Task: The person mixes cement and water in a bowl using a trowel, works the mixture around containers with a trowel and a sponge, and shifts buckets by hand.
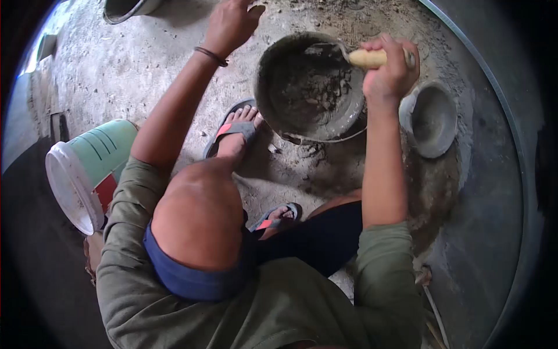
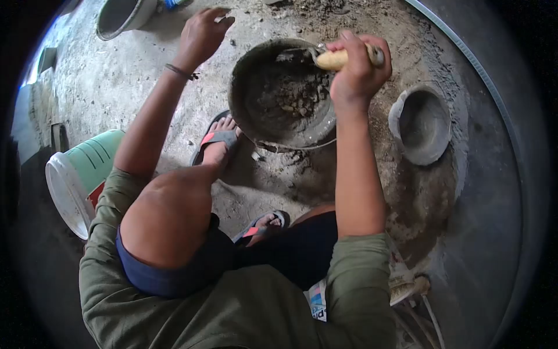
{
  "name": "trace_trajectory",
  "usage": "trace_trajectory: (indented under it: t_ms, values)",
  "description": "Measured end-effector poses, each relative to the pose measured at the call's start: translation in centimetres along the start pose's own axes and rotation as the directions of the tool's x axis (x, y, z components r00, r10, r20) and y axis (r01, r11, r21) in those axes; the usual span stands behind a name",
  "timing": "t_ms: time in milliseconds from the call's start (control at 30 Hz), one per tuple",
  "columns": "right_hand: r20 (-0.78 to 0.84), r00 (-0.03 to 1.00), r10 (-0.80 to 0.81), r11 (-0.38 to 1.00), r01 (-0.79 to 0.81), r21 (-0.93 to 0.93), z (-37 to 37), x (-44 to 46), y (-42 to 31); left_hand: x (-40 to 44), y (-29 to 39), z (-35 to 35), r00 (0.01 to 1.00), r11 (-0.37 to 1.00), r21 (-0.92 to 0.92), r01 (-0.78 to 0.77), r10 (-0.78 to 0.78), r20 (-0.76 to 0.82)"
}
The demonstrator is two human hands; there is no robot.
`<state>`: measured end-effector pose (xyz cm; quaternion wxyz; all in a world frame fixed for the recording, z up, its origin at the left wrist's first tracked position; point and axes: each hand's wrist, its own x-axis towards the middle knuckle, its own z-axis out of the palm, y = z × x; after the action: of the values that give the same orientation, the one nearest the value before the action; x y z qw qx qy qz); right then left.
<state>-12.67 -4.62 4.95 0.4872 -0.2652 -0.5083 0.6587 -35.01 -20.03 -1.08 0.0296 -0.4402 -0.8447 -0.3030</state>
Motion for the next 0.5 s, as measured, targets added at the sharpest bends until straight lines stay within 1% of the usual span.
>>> trace_trajectory:
  t_ms: [33,100,133,200,233,267,333,367,433,500]
  values:
    - [0.031,0.999,-0.029,1.0,0.029,-0.012,0.7,0.0,-0.1,-0.3,-0.7,0.4,0.934,0.985,-0.092,0.149,-0.11,0.339]
    - [0.079,0.99,-0.117,0.993,0.118,-0.011,2.3,-0.6,-0.3,-2.9,-0.4,2.4,0.823,0.908,-0.326,0.263,-0.034,0.568]
    - [0.099,0.983,-0.152,0.988,0.155,-0.016,2.7,-1.3,-0.2,-4.4,0.5,3.2,0.874,0.897,-0.361,0.257,-0.057,0.482]
    - [0.121,0.989,-0.082,0.981,0.102,-0.165,0.8,-4.7,3.6,-4.0,0.4,2.8,0.797,0.872,-0.33,0.362,-0.106,0.594]
    - [0.129,0.991,-0.046,0.968,0.076,-0.239,0.6,-5.9,4.3,-3.5,0.3,2.6,0.752,0.857,-0.311,0.412,-0.127,0.647]
    - [0.177,0.984,-0.022,0.974,0.061,-0.219,-0.2,-6.1,4.0,-3.1,0.1,2.4,0.751,0.887,-0.3,0.351,-0.075,0.656]
    - [0.265,0.964,0.025,0.985,0.021,-0.17,-1.0,-6.6,1.1,-2.6,0.2,1.9,0.76,0.916,-0.243,0.318,-0.093,0.644]
    - [0.283,0.959,0.009,0.984,0.042,-0.173,-1.2,-6.5,-0.4,-2.9,0.6,2.1,0.756,0.928,-0.219,0.302,-0.093,0.648]
    - [0.327,0.938,-0.114,0.984,0.152,-0.091,-1.2,-5.9,-3.2,-3.3,0.2,3.1,0.777,0.907,-0.268,0.325,-0.094,0.623]
    - [0.35,0.919,-0.183,0.98,0.2,-0.013,-1.0,-5.5,-5.8,-3.5,0.0,3.2,0.784,0.889,-0.302,0.344,-0.095,0.613]
